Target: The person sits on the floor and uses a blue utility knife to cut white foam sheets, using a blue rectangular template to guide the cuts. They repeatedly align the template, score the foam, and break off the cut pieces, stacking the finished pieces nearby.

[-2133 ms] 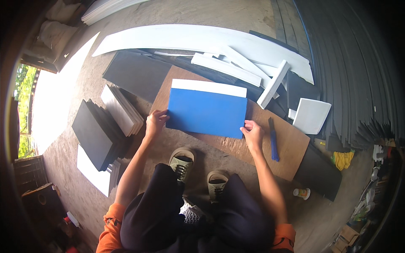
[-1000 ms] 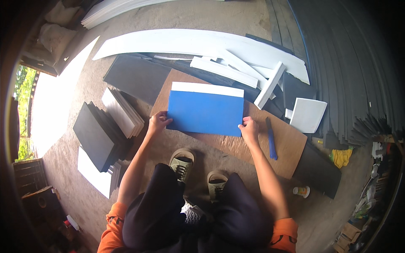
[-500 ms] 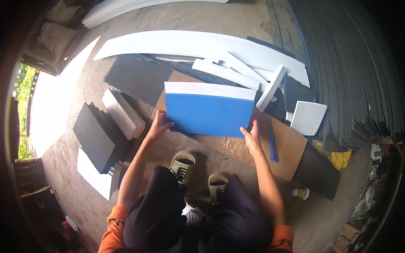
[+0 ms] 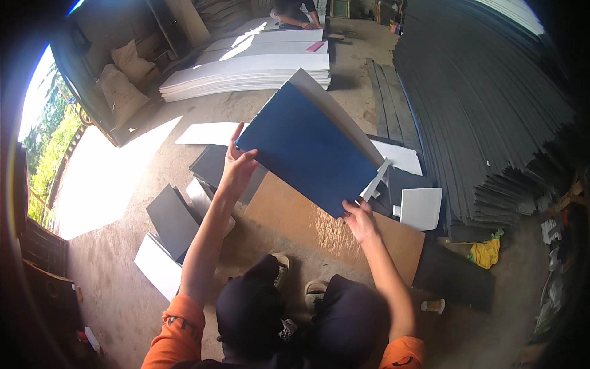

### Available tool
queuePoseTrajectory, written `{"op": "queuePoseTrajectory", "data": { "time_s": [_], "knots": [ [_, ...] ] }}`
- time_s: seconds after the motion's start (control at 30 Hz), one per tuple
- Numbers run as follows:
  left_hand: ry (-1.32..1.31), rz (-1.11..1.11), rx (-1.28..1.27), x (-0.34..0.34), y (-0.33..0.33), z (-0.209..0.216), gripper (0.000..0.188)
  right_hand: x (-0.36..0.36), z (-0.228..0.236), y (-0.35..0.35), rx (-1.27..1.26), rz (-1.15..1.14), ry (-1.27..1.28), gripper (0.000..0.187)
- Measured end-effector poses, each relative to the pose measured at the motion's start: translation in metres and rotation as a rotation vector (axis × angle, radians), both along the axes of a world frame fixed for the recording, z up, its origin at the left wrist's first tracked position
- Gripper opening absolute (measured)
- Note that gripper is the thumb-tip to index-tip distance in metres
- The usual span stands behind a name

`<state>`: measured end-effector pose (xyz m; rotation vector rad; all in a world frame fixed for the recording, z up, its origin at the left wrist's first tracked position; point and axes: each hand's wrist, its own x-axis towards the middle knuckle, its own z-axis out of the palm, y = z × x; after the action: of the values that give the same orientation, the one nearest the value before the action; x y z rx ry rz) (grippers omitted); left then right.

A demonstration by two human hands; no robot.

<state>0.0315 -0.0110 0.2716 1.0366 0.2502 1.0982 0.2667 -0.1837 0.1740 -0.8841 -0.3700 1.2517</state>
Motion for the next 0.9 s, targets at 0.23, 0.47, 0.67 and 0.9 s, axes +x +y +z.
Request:
{"op": "queuePoseTrajectory", "data": {
  "time_s": [0.23,0.47,0.67,0.9],
  "knots": [
    [-0.062,0.144,-0.114,0.063,-0.084,0.000,0.025,-0.041,0.089,-0.030,0.017,0.033,-0.056,0.039],
    [0.423,0.365,-0.144,0.033,-0.064,-0.034,0.028,-0.009,0.079,-0.063,-0.320,0.475,-0.607,0.026],
    [0.787,0.432,-0.155,0.001,-0.040,-0.090,0.035,0.085,-0.010,-0.067,-0.665,0.291,-1.095,0.028],
    [1.003,0.355,-0.221,-0.020,-0.035,-0.210,0.037,0.066,-0.131,-0.066,-0.890,0.080,-1.514,0.026]
  ]
}}
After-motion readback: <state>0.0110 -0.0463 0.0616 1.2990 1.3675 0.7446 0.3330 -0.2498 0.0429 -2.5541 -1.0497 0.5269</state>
